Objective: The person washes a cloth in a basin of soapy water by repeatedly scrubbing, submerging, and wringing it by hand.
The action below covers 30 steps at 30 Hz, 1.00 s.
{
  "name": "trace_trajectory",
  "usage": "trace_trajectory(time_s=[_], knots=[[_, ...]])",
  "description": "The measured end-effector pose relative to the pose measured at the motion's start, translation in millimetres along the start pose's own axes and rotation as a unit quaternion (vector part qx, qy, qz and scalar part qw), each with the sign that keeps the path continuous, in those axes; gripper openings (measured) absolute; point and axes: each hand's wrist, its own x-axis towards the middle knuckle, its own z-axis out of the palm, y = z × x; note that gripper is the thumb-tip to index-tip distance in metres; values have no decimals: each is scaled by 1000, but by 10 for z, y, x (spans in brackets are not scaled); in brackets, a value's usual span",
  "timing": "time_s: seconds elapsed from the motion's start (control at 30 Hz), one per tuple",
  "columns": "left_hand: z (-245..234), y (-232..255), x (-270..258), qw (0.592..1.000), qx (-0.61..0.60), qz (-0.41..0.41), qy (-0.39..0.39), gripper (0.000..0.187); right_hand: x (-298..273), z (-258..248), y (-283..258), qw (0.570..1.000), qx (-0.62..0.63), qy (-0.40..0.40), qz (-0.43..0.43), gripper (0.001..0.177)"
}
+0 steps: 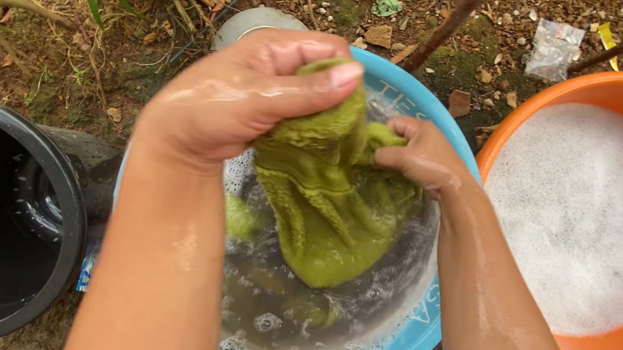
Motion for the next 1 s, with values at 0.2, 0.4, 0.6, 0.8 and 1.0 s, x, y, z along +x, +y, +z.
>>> trace_trajectory(time_s=[0.2, 0.4, 0.6, 0.8, 1.0], knots=[[-140, 20, -55, 990, 98, -83, 54, 27, -223, -66, -523, 992, -116, 25, 29, 26], [-248, -798, 181, 891, 290, -348, 35, 35, -116, 251, -361, 954, -289, 3, 84, 32], [-283, -1937, 29, 789, 417, -427, 145, 60, -18, 701, 94, 879, -469, -64, 63, 100], [-267, -3074, -21, 759, 435, -455, 166, 108, -9, 930, 582, 851, -518, 4, 82, 95], [-205, -2770, -11, 797, 436, -403, 108, 61, 21, 967, 936, 851, -519, 39, 66, 88]])
